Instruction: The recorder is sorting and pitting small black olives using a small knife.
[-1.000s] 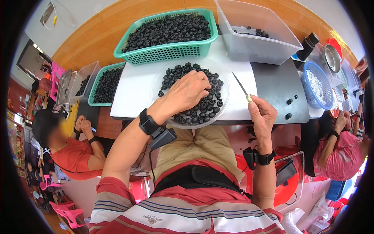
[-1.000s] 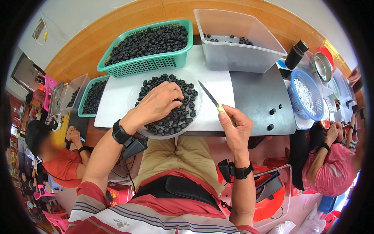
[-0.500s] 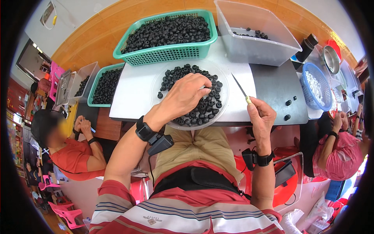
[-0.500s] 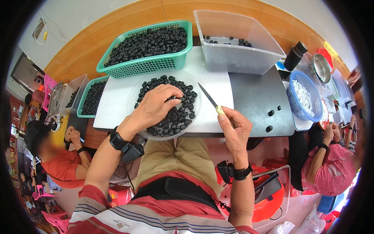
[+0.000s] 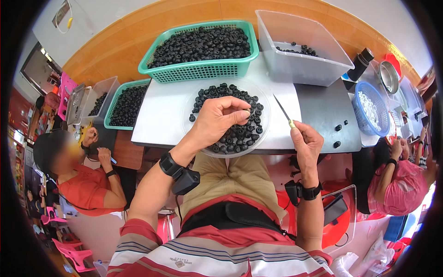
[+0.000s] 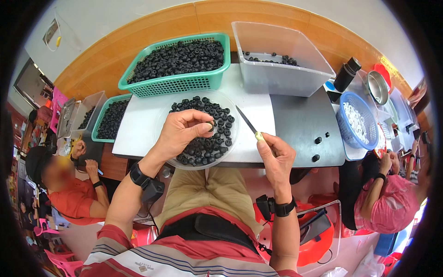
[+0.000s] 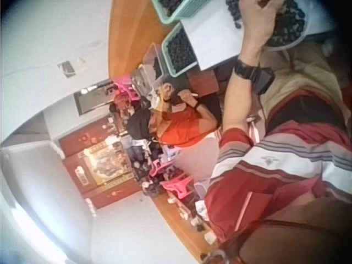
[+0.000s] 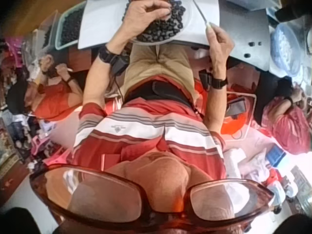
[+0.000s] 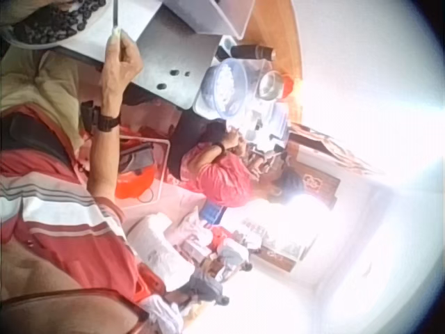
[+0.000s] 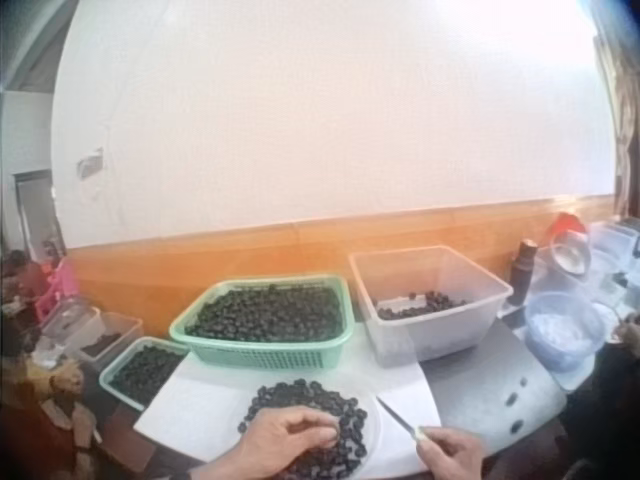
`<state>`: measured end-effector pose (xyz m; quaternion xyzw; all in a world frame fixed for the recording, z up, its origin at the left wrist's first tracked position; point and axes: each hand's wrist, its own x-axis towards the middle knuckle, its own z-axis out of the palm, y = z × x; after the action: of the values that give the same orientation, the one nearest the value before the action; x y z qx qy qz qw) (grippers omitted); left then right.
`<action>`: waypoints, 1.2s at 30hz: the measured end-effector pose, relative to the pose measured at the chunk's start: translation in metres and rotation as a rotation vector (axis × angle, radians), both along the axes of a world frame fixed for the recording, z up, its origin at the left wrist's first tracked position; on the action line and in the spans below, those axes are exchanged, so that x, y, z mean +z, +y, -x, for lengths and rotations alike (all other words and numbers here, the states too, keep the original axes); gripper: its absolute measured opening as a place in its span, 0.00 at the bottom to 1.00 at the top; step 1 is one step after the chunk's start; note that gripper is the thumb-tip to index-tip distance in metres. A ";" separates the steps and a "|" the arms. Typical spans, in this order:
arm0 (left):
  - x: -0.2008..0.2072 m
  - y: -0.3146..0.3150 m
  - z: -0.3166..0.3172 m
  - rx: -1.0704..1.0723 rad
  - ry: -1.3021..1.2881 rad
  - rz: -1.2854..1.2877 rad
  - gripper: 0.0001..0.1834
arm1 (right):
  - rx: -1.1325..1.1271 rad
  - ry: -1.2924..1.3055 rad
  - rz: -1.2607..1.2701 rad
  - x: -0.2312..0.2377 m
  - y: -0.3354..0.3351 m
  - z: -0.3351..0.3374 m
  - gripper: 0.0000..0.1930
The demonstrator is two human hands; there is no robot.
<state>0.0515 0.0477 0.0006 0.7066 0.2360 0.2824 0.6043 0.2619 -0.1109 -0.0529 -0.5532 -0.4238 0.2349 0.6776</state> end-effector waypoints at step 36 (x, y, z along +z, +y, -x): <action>-0.004 -0.048 -0.001 -0.089 -0.585 0.909 0.11 | 0.014 -0.532 -0.262 0.021 0.007 0.043 0.16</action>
<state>0.0530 0.0001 -0.0039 0.2753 0.1261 0.3109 0.9009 0.2186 -0.1035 -0.0317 -0.5002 -0.6170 0.0293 0.6068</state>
